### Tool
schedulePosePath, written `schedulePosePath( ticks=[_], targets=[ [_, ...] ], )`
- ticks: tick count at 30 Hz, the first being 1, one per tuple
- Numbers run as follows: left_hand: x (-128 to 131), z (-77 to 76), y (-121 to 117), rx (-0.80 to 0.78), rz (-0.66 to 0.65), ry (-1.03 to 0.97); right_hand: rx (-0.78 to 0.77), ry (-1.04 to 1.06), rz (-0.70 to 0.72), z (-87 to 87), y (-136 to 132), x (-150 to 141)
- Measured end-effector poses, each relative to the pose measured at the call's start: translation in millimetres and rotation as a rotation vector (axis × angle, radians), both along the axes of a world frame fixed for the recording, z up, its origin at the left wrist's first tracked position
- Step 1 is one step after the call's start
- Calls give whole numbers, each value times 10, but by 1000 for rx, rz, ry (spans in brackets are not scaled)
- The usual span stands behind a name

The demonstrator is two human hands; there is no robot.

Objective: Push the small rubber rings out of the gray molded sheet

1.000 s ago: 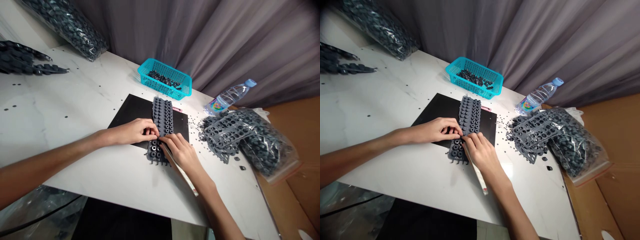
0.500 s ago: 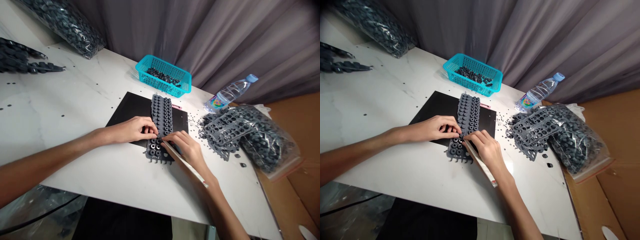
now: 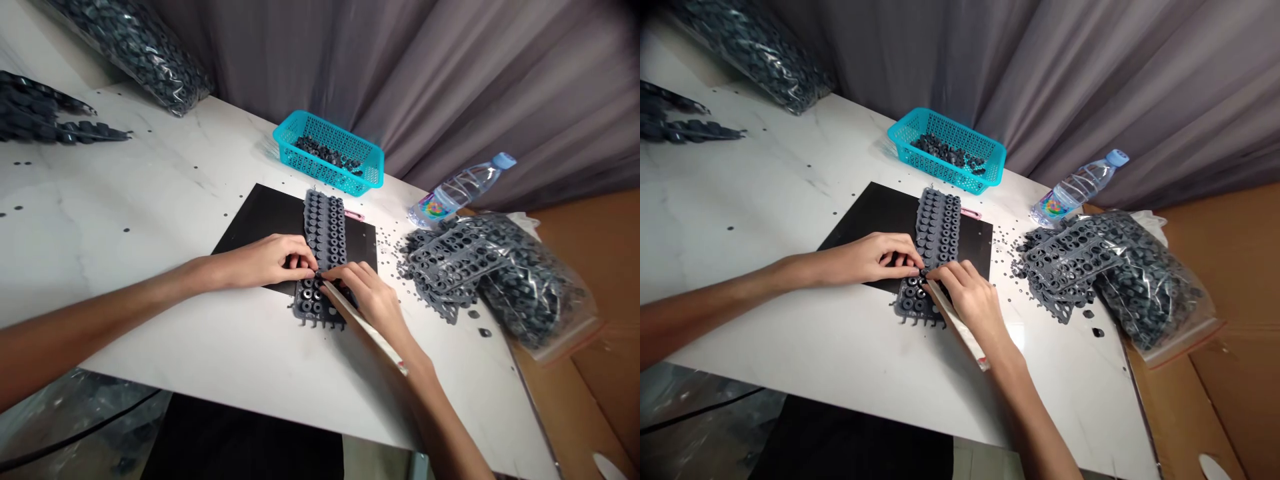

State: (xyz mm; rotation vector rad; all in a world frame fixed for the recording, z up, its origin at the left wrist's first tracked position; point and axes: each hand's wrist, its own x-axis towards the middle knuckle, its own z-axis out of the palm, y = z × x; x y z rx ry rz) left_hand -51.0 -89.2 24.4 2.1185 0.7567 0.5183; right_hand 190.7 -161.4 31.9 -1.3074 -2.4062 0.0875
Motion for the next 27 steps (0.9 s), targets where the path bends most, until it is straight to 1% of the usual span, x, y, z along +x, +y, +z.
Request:
schedulePosePath(
  ticks=[3,8,10,13,18,21,23,26,27],
  targets=[
    [-2,10,1,-3,-3,8,70,-36,-4,-35,2,-23],
    [4,27,-1,-16,-3,7,199,-171,41,-57,-2,-53],
    [5,26,-1,-21,0,2,223,-199,43,-77,-11,-67],
    [-11,28,10,-23,-9,0,216,-216,24,-116,-26,-91],
    [-60,72,45,-27,-71,56,203,-172,-19,-163,-36,-102],
    [-51,87,54,-11,-66,76,184,-152,-38,-189,-44,-98],
    [-29,74,57,10,-50,80,140,-134,-54,-198,-53,-107],
    [-3,32,65,24,-55,78,65,-41,-94,-180,-53,-111],
    [0,19,67,24,-59,77,59,16,-130,-163,-43,-95]
  ],
)
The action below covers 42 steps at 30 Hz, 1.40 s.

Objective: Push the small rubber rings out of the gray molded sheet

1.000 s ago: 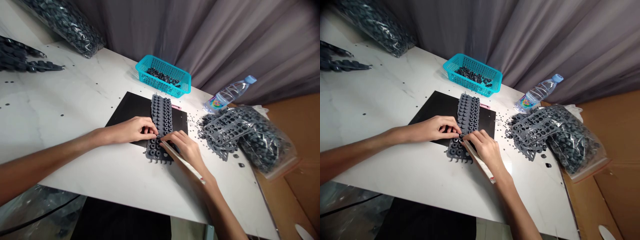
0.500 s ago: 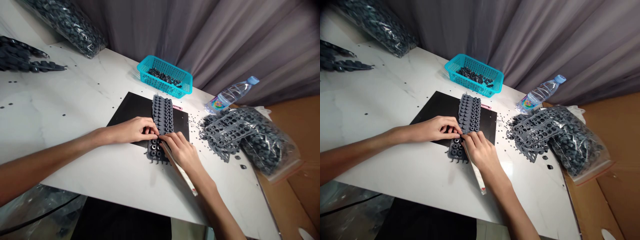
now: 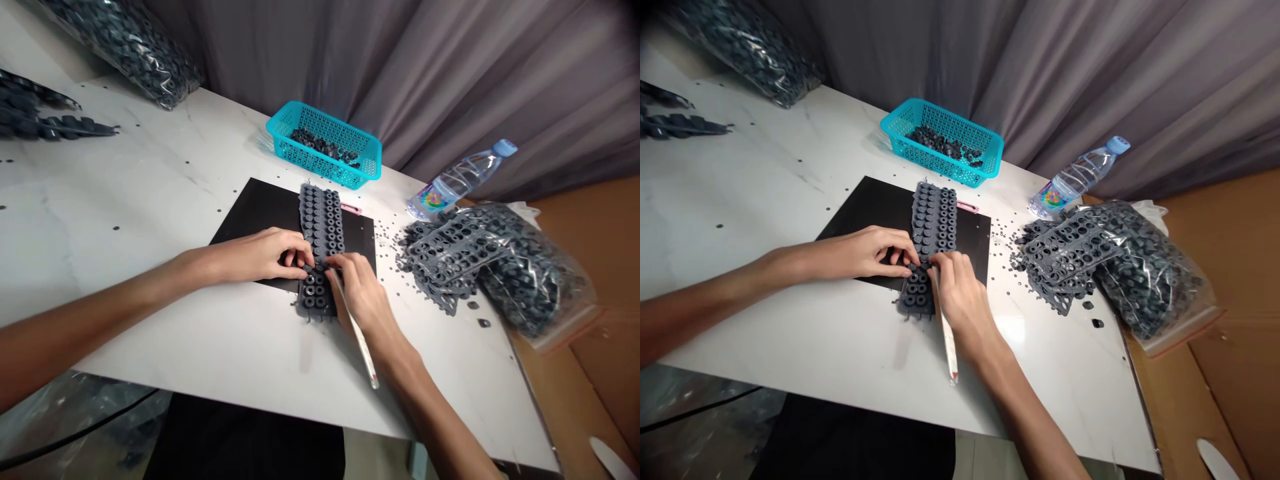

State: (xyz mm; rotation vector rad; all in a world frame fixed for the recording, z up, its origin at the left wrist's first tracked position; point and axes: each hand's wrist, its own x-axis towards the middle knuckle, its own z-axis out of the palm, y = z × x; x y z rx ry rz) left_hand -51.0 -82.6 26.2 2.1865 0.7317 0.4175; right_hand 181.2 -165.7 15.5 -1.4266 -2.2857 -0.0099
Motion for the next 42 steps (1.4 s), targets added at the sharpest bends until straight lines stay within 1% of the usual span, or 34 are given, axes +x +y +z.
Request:
schedulePosePath(
  ticks=[4,5,6,9,13,16,19,24,28,33,40,42],
  targets=[
    [-14,-22,-4,-26,-3,-2,55,228,-230,100,59,197],
    [-20,-21,-8,-33,-9,-6,30,251,-245,129,66,262],
    [-26,-20,-12,-38,-18,-8,-4,265,-227,158,65,318],
    [-37,-12,-25,-34,-33,-11,-117,300,-92,237,20,378],
    [-38,20,-42,-44,-29,13,-242,306,42,306,-52,247],
    [-40,46,-51,-49,-30,26,-281,244,162,301,-41,187],
    [-46,48,-47,-49,-42,21,-254,204,227,255,5,211],
    [-53,43,-40,-52,-46,26,-241,190,239,215,39,242],
    [-49,60,-50,-52,-41,33,-239,160,212,195,42,221],
    [-42,63,-53,-50,-39,25,-104,58,212,141,69,199],
    [-47,65,-54,-60,-37,39,90,-168,239,157,44,157],
    [-48,66,-54,-60,-34,38,112,-196,249,161,32,151]
  ],
)
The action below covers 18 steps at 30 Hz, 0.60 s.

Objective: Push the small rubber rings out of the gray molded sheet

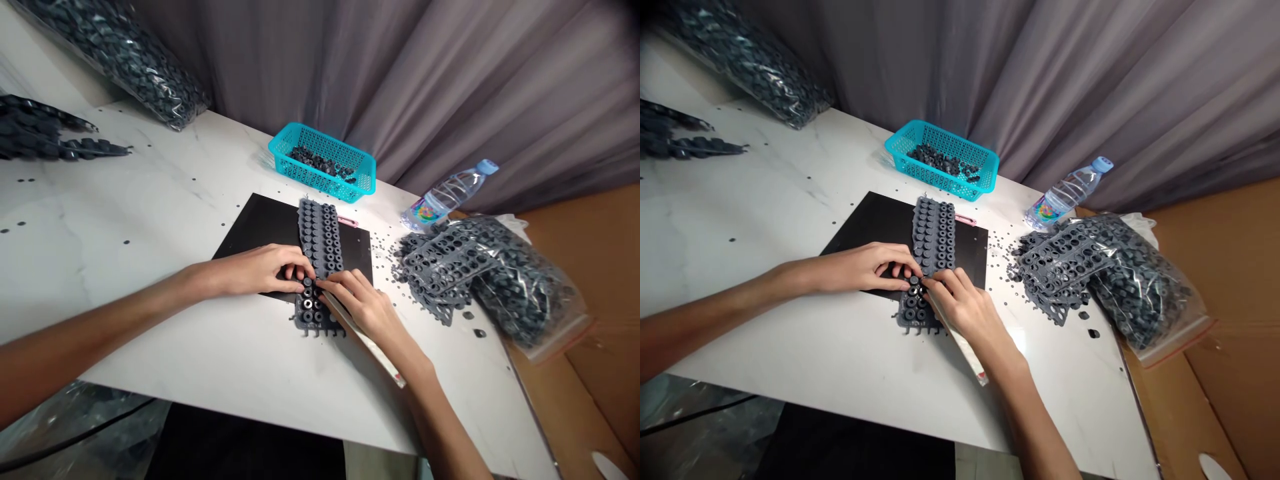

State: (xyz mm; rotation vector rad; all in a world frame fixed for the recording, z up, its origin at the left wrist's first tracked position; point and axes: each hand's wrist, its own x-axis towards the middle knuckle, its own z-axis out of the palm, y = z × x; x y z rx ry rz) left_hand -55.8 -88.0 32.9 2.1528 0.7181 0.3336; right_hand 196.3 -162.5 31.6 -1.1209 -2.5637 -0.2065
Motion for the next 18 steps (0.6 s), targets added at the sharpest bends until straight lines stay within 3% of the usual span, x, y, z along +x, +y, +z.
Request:
schedulePosePath(
  ticks=[18],
  targets=[
    [0,-21,-2,27,-13,27,-28,-5,-72,-103,-15,-67]
  ],
)
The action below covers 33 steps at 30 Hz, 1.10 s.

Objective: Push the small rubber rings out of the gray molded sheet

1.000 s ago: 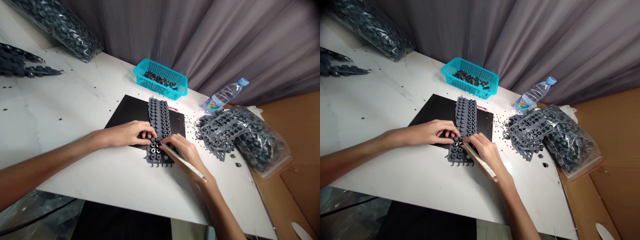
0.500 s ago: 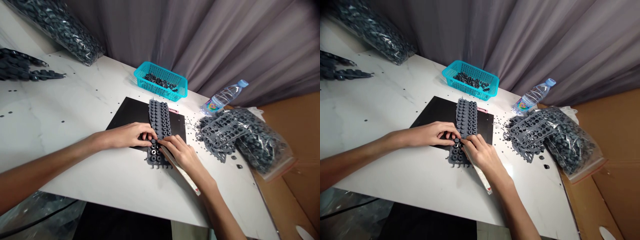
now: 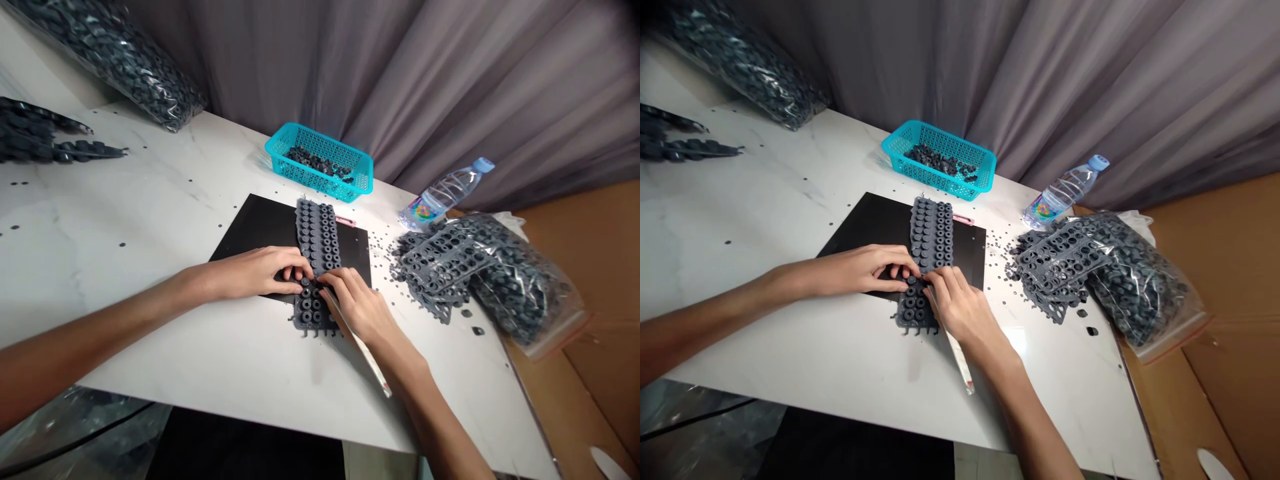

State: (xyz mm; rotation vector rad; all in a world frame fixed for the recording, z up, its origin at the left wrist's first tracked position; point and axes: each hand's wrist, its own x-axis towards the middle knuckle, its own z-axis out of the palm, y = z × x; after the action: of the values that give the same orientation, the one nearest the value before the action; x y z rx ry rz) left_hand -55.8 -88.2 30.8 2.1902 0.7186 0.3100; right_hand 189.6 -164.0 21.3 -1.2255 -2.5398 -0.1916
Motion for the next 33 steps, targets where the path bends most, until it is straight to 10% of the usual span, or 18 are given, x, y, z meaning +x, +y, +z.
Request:
schedulePosePath(
  ticks=[10,21,33],
  targets=[
    [-14,1,-42,-5,-12,27,0,364,-435,83,99,358],
    [-4,8,-15,21,-31,25,-277,346,58,214,-25,167],
    [-2,8,-15,38,-18,42,-168,238,53,134,-1,113]
  ],
)
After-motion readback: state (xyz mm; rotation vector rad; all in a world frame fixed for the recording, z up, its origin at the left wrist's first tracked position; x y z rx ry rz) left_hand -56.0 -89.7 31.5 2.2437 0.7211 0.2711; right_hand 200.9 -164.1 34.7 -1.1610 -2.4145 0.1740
